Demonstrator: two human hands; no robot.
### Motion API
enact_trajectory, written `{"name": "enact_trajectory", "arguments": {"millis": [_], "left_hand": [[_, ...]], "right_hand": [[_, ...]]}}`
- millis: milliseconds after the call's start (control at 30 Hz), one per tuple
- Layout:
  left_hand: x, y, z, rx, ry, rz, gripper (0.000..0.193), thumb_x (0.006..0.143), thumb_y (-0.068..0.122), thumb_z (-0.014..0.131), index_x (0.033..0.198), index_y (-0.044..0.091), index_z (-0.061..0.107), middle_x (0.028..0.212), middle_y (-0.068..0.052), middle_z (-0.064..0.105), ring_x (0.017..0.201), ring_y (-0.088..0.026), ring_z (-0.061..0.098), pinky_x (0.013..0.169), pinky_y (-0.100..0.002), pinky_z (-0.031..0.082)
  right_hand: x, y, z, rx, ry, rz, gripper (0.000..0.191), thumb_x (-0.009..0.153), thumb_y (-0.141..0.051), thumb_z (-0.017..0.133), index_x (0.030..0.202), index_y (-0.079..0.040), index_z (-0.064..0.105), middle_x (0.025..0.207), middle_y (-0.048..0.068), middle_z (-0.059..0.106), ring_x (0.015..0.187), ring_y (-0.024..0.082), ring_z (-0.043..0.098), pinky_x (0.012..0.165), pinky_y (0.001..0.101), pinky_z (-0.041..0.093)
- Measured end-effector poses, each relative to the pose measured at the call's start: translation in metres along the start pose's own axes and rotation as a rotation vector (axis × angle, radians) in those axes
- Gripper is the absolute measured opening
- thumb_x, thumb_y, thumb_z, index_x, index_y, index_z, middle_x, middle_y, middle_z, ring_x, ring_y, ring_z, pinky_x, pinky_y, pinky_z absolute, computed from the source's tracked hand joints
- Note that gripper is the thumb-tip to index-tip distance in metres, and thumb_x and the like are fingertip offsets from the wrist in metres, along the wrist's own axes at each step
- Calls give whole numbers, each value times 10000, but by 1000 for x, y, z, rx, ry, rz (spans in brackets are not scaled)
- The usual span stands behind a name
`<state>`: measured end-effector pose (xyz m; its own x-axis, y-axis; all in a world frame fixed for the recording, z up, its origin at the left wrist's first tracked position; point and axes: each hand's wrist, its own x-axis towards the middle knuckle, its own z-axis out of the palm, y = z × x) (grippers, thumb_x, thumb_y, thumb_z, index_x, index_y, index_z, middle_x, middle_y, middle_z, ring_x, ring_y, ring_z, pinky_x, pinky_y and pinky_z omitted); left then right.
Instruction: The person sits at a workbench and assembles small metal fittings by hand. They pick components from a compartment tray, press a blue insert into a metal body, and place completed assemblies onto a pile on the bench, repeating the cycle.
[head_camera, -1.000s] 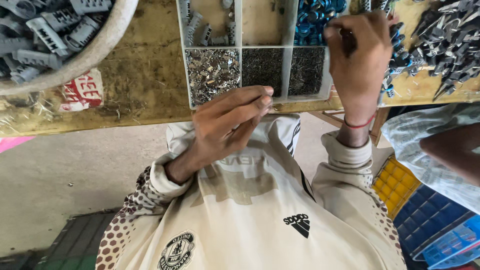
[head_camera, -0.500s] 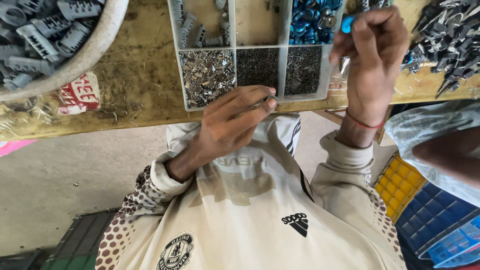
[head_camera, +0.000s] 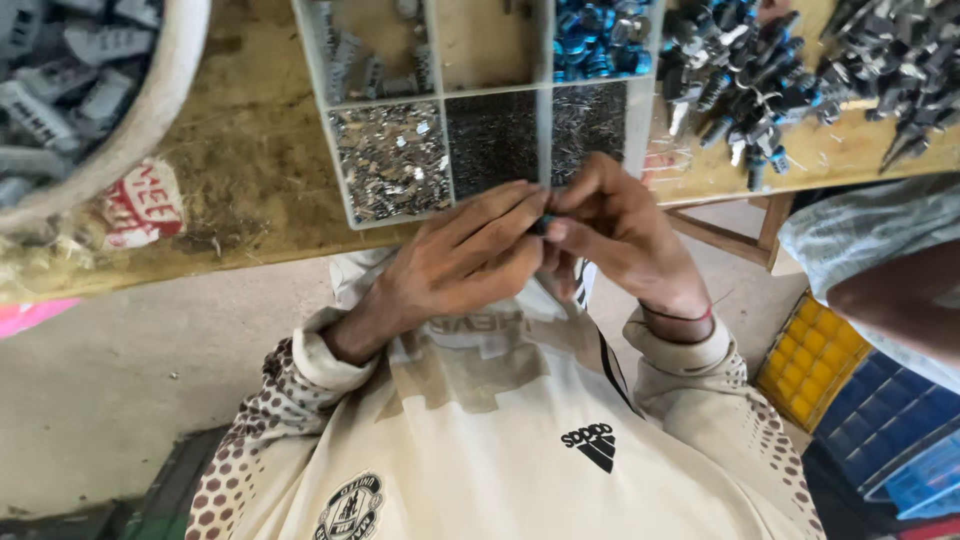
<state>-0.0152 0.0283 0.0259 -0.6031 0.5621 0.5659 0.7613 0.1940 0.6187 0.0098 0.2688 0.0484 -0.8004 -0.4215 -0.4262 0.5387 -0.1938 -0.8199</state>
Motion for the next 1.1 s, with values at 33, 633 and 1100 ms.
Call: {"name": "enact_trajectory", "arguments": {"millis": [33, 633, 1100], "left_hand": [[2, 2, -3, -44, -10, -17, 160, 1007, 41, 711, 1074, -3, 573, 1328, -261, 621, 1237, -407, 660, 1025, -462, 635], [27, 18, 44, -311, 195, -274, 371, 851, -55, 844, 1183, -1, 689, 1073, -98, 714, 994, -260, 667, 838, -370, 562], [86, 16, 58, -365, 4, -249, 298, 1009, 29, 761, 1284, 30, 646, 1140, -98, 727, 920, -170, 766, 693, -268, 613]], "right_hand": [[0, 0, -1, 14, -29, 45, 178, 1079, 5, 570, 1180, 9, 423, 881, 155, 682, 690, 178, 707, 578, 281, 602], [-56, 10, -108, -1525, 915, -346, 221, 1013, -33, 799, 1218, 7, 725, 1062, 103, 596, 723, 184, 572, 591, 272, 479], [-41, -11, -137, -404, 676, -593, 134, 1073, -96, 640, 1140, -17, 555, 1187, 117, 701, 718, 64, 663, 639, 213, 568]]}}
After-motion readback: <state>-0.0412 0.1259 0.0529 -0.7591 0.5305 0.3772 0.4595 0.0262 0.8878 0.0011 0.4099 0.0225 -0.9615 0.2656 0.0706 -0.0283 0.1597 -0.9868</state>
